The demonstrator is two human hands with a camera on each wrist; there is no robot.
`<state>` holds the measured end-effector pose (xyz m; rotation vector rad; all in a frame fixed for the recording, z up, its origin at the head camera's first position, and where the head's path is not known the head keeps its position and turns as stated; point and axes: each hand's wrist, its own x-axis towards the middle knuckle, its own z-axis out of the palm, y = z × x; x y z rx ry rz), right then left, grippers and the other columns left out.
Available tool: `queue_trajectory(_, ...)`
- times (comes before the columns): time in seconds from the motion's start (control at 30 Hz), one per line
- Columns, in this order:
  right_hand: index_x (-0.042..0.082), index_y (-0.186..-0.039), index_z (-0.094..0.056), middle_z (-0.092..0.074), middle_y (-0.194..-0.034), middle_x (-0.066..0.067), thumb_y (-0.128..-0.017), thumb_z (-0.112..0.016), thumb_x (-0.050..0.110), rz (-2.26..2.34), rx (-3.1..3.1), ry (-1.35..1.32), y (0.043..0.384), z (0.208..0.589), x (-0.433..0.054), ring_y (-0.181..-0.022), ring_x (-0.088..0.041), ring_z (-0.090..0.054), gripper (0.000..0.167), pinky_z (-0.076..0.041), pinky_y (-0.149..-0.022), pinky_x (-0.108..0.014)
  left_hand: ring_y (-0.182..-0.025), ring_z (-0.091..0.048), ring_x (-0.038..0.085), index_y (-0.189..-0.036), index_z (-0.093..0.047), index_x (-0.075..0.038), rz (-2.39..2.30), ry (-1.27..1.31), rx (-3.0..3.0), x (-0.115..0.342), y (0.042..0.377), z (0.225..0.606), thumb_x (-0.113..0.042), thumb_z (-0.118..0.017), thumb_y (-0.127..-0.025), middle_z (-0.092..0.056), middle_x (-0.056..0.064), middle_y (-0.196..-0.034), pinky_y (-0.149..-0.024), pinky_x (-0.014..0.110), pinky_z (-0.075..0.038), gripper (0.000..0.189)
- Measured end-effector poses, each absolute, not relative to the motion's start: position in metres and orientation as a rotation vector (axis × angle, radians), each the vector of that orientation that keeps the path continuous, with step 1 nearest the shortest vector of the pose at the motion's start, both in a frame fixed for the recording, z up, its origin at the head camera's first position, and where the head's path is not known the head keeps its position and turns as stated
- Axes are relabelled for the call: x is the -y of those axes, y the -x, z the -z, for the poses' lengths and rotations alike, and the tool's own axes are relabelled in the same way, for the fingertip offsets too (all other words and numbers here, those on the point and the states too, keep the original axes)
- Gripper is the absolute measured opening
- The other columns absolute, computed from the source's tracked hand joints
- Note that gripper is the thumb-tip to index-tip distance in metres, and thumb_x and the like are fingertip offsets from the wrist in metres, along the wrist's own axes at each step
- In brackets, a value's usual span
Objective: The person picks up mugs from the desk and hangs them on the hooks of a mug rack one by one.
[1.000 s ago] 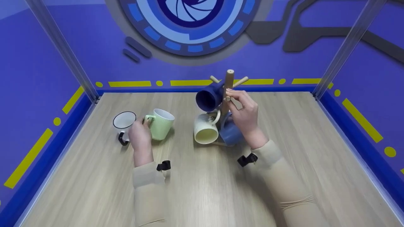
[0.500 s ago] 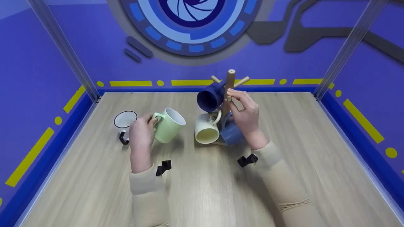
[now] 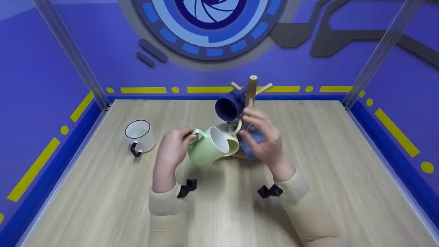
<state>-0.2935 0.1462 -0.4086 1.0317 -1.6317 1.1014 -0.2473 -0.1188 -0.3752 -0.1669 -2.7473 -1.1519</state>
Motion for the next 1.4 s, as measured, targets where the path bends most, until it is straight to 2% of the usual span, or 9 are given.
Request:
queue_trajectory(0.1, 0.0, -0.134, -0.064, -0.062, -0.141, -0.02, -0.081, -0.089, 0.022, -1.063, 2.011, -1.157, 0.278, 0.41, -0.148, -0.132, -0.033, -0.06, 0.062, -0.052, -0.109, -0.041, -0.109, -0.073, 0.028, -0.118, -0.076, -0.004, 1.102, 0.28, 2.753, 0.109, 0.245, 0.375, -0.018, -0.068, -0.098, -0.078, 0.012, -0.113, -0.094, 0.044, -0.059, 0.026)
queue_trajectory(0.2, 0.013, -0.151, -0.05, -0.047, -0.158, -0.014, -0.075, -0.093, 0.036, -0.955, 2.423, -1.16, 0.266, 0.412, -0.149, -0.142, -0.033, -0.05, 0.09, -0.049, -0.112, -0.049, -0.104, -0.074, 0.027, -0.116, -0.076, -0.004, 1.078, 0.374, 2.754, 0.101, 0.243, 0.374, -0.017, -0.069, -0.097, -0.078, 0.011, -0.11, -0.091, 0.043, -0.06, 0.024)
queue_trajectory(0.27, 0.02, -0.156, -0.043, -0.041, -0.161, -0.012, -0.073, -0.093, 0.041, -0.903, 2.584, -1.14, 0.262, 0.412, -0.149, -0.145, -0.033, -0.046, 0.099, -0.049, -0.112, -0.05, -0.102, -0.074, 0.026, -0.116, -0.076, -0.004, 1.071, 0.421, 2.743, 0.097, 0.241, 0.374, -0.017, -0.069, -0.097, -0.078, 0.011, -0.11, -0.09, 0.043, -0.06, 0.024)
queue_trajectory(0.5, 0.017, -0.15, -0.048, -0.052, -0.146, -0.005, -0.075, -0.094, 0.036, -0.923, 2.59, -1.207, 0.262, 0.414, -0.152, -0.132, -0.024, -0.054, 0.09, -0.055, -0.102, -0.045, -0.101, -0.075, 0.026, -0.116, -0.077, -0.004, 1.04, 0.499, 2.655, 0.088, 0.235, 0.373, -0.018, -0.071, -0.095, -0.079, 0.011, -0.111, -0.089, 0.043, -0.061, 0.026)
queue_trajectory(0.8, 0.011, -0.142, -0.055, -0.058, -0.14, -0.01, -0.07, -0.097, 0.026, -1.159, 2.381, -1.224, 0.265, 0.404, -0.174, -0.122, -0.03, -0.06, 0.084, -0.062, -0.09, -0.047, -0.094, -0.078, 0.021, -0.11, -0.08, -0.005, 1.3, 0.551, 2.227, 0.07, 0.237, 0.379, -0.015, -0.079, -0.089, -0.08, 0.01, -0.105, -0.079, 0.033, -0.064, 0.023)
queue_trajectory(0.97, 0.009, -0.141, -0.057, -0.06, -0.14, -0.011, -0.069, -0.097, 0.018, -1.29, 2.323, -1.175, 0.267, 0.398, -0.191, -0.123, -0.024, -0.06, 0.084, -0.062, -0.091, -0.044, -0.1, -0.077, 0.026, -0.112, -0.078, -0.002, 1.555, 0.51, 2.116, 0.065, 0.243, 0.383, -0.012, -0.08, -0.089, -0.08, 0.013, -0.108, -0.086, 0.032, -0.063, 0.026)
queue_trajectory(1.17, 0.001, -0.142, -0.055, -0.062, -0.137, -0.009, -0.066, -0.093, -0.003, -1.532, 2.256, -1.001, 0.272, 0.394, -0.211, -0.12, -0.014, -0.06, 0.085, -0.059, -0.092, -0.027, -0.112, -0.074, 0.025, -0.123, -0.073, -0.001, 1.721, 0.435, 2.193, 0.061, 0.25, 0.388, -0.019, -0.077, -0.093, -0.077, 0.014, -0.119, -0.096, 0.036, -0.06, 0.035)
queue_trajectory(1.27, -0.001, -0.143, -0.054, -0.064, -0.133, -0.004, -0.067, -0.088, -0.01, -1.659, 2.243, -0.89, 0.277, 0.394, -0.216, -0.119, -0.014, -0.062, 0.084, -0.059, -0.09, -0.024, -0.115, -0.073, 0.024, -0.128, -0.071, -0.001, 1.805, 0.423, 2.265, 0.054, 0.252, 0.389, -0.022, -0.077, -0.093, -0.075, 0.014, -0.123, -0.098, 0.035, -0.059, 0.041)
queue_trajectory(1.4, 0.001, -0.145, -0.053, -0.063, -0.13, 0.0, -0.071, -0.085, -0.009, -1.733, 2.261, -0.757, 0.284, 0.396, -0.217, -0.116, -0.016, -0.063, 0.081, -0.059, -0.087, -0.024, -0.116, -0.072, 0.026, -0.131, -0.068, 0.0, 1.895, 0.44, 2.302, 0.043, 0.254, 0.392, -0.02, -0.077, -0.093, -0.073, 0.018, -0.126, -0.098, 0.033, -0.059, 0.045)
